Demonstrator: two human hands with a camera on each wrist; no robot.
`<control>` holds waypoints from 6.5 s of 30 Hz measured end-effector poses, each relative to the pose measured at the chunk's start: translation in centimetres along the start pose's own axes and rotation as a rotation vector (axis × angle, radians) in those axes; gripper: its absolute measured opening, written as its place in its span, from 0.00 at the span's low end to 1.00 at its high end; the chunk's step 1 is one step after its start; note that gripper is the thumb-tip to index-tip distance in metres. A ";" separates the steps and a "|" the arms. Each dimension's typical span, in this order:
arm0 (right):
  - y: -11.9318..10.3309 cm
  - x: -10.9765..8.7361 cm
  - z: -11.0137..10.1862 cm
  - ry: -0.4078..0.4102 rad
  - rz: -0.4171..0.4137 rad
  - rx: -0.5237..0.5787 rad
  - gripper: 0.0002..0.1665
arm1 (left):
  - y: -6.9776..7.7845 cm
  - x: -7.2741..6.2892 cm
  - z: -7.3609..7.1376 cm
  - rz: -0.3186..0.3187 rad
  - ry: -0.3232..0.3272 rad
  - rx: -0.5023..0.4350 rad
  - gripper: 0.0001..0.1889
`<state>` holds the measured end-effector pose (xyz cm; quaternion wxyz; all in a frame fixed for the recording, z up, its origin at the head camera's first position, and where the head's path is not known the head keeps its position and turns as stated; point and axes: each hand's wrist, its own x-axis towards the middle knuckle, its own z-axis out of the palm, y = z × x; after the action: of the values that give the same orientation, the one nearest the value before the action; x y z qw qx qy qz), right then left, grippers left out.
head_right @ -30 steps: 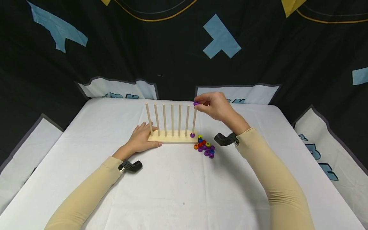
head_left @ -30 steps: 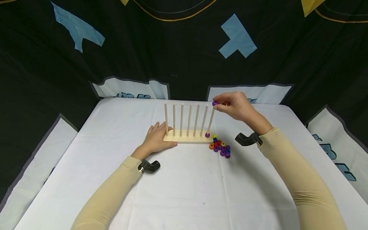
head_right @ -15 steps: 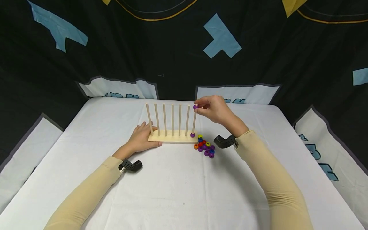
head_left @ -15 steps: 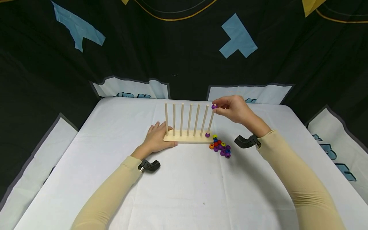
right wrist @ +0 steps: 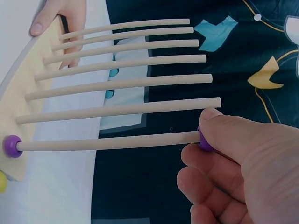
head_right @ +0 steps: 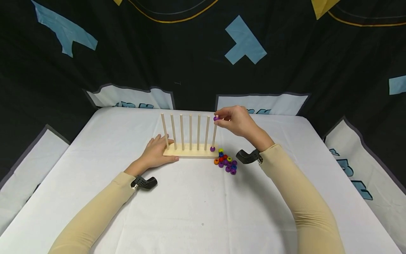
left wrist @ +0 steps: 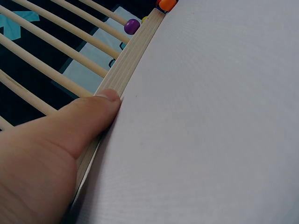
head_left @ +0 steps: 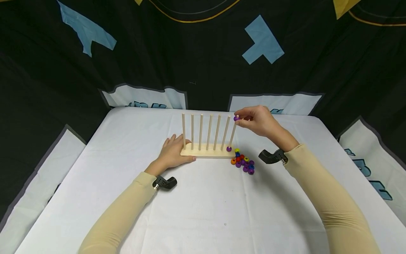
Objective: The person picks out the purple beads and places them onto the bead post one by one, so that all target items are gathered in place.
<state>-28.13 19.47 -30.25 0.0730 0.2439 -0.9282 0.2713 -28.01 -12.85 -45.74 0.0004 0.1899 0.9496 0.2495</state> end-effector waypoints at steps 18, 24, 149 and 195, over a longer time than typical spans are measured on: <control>0.7 -0.3 0.2 0.000 0.008 -0.016 0.18 | 0.2 0.0 -0.2 0.002 0.002 -0.002 0.39; 0.8 -0.4 0.1 0.007 -0.002 -0.023 0.18 | 0.3 -0.1 -0.2 0.004 0.005 -0.005 0.39; 9.5 -9.6 7.9 -0.066 0.165 0.038 0.11 | 0.1 -0.1 -0.1 -0.023 -0.017 0.009 0.41; 9.5 -9.2 7.7 -0.013 0.235 0.116 0.19 | 0.1 0.0 -0.2 -0.014 -0.012 -0.005 0.41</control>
<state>-24.80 26.08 -43.69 0.0203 0.1392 -0.9336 0.3297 -27.99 -12.87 -45.58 0.0081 0.1848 0.9502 0.2507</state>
